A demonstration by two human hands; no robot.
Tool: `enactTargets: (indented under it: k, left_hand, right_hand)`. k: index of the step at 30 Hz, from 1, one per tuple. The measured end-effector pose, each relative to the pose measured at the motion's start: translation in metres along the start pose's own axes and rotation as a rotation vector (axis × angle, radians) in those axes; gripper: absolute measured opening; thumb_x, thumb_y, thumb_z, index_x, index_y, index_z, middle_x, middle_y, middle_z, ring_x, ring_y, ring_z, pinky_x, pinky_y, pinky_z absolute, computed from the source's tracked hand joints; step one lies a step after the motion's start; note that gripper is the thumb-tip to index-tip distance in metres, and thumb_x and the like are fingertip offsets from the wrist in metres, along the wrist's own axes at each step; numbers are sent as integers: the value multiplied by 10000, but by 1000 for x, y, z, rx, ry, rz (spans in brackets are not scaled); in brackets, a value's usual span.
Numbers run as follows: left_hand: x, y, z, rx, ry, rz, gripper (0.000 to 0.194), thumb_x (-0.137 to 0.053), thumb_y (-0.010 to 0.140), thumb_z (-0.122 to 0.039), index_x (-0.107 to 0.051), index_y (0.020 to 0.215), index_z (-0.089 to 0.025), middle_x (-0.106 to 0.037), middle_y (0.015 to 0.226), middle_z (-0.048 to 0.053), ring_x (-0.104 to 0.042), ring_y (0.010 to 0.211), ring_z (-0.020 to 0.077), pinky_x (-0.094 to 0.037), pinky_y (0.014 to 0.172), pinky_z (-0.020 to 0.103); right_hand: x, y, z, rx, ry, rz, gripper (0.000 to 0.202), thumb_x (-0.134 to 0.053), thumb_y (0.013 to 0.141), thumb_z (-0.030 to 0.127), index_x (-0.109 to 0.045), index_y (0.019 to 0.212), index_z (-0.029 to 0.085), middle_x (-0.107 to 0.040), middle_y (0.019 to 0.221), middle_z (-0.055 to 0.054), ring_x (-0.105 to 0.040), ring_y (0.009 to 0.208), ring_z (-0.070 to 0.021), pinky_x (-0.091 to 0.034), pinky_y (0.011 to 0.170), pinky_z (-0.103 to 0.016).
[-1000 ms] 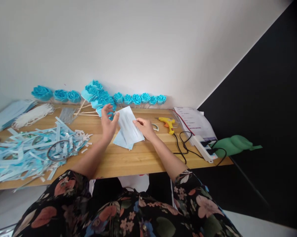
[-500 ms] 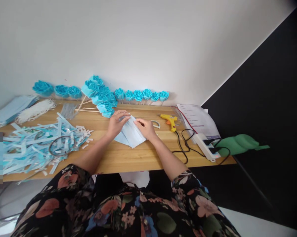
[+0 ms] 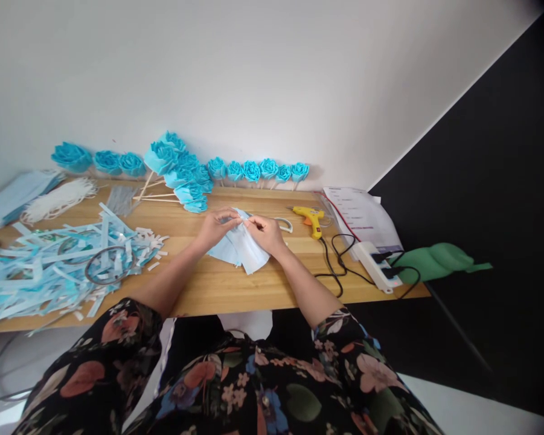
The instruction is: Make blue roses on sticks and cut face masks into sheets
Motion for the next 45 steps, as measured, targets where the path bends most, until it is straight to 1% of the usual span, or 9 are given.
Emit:
enactTargets:
  k: [5,10,13,16,19,24,32,40,45]
  left_hand:
    - [0,-3,8,142,-96,-53,244,-807,690,-413,-726,760,-193,-699,795,36,-612,759,182,-481,734,294]
    - [2,-4,7,152,-108,-68,287,-802,700,-462,-714,739,-191,-677,757,26,-591,722,173,-458,694,284]
    - [3,-4,5,172,-123,-72,295,-804,700,-470,-723,730,-188,-685,759,30,-605,742,185,-467,724,301]
    - [5,-3,2,156,-164,-85,250,-814,692,-428,-743,728,-191,-720,861,49,-640,856,213,-482,826,332]
    - [15,0,2,137,-208,-160,214,-826,670,-389,-741,701,-195,-722,938,52,-641,923,220,-480,866,339]
    - [37,4,10,124,-308,-338,238,-805,708,-410,-711,725,-191,-698,849,24,-619,831,171,-469,818,300]
    - [15,-2,12,266,-264,-191,346,-854,632,-468,-674,678,-177,-641,715,8,-564,685,154,-427,661,276]
    - [11,-3,23,303,-406,-182,333,-866,631,-462,-686,685,-186,-661,721,6,-578,666,144,-452,654,269]
    - [12,-4,24,326,-436,-191,381,-842,643,-518,-687,717,-178,-675,734,18,-591,668,151,-448,639,269]
  right_hand:
    - [1,0,0,-14,19,7,327,-545,870,449,-643,707,182,-470,589,31,-390,575,-110,-330,577,-248]
    - [1,0,2,22,35,-2,312,-568,871,420,-618,677,181,-454,577,38,-377,559,-102,-324,576,-246]
    - [0,0,3,35,38,-4,312,-572,872,419,-621,678,180,-454,582,38,-379,562,-101,-328,580,-245]
    - [0,0,-1,10,23,6,316,-569,867,436,-638,693,181,-455,584,37,-383,566,-106,-331,580,-248]
    - [-1,2,-4,-16,9,18,319,-567,856,450,-654,705,183,-467,583,34,-386,566,-112,-329,576,-252]
    - [0,3,-4,-18,11,7,318,-568,845,448,-652,688,184,-470,572,32,-393,562,-114,-324,570,-254]
    - [0,3,-5,-15,-13,1,314,-563,844,445,-648,684,189,-475,572,36,-397,566,-113,-329,575,-250]
    - [-1,3,-4,-4,-10,8,325,-551,856,451,-635,682,189,-458,576,37,-393,573,-112,-325,582,-251]
    - [-2,2,-5,21,-9,17,332,-543,864,449,-632,679,189,-470,583,35,-393,573,-112,-322,583,-252]
Point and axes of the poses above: each hand's wrist, its own y-axis towards the middle knuckle, its own x-axis out of the back of the hand, z = x × y, the point moved 7 cm from there along y, towards the middle knuckle
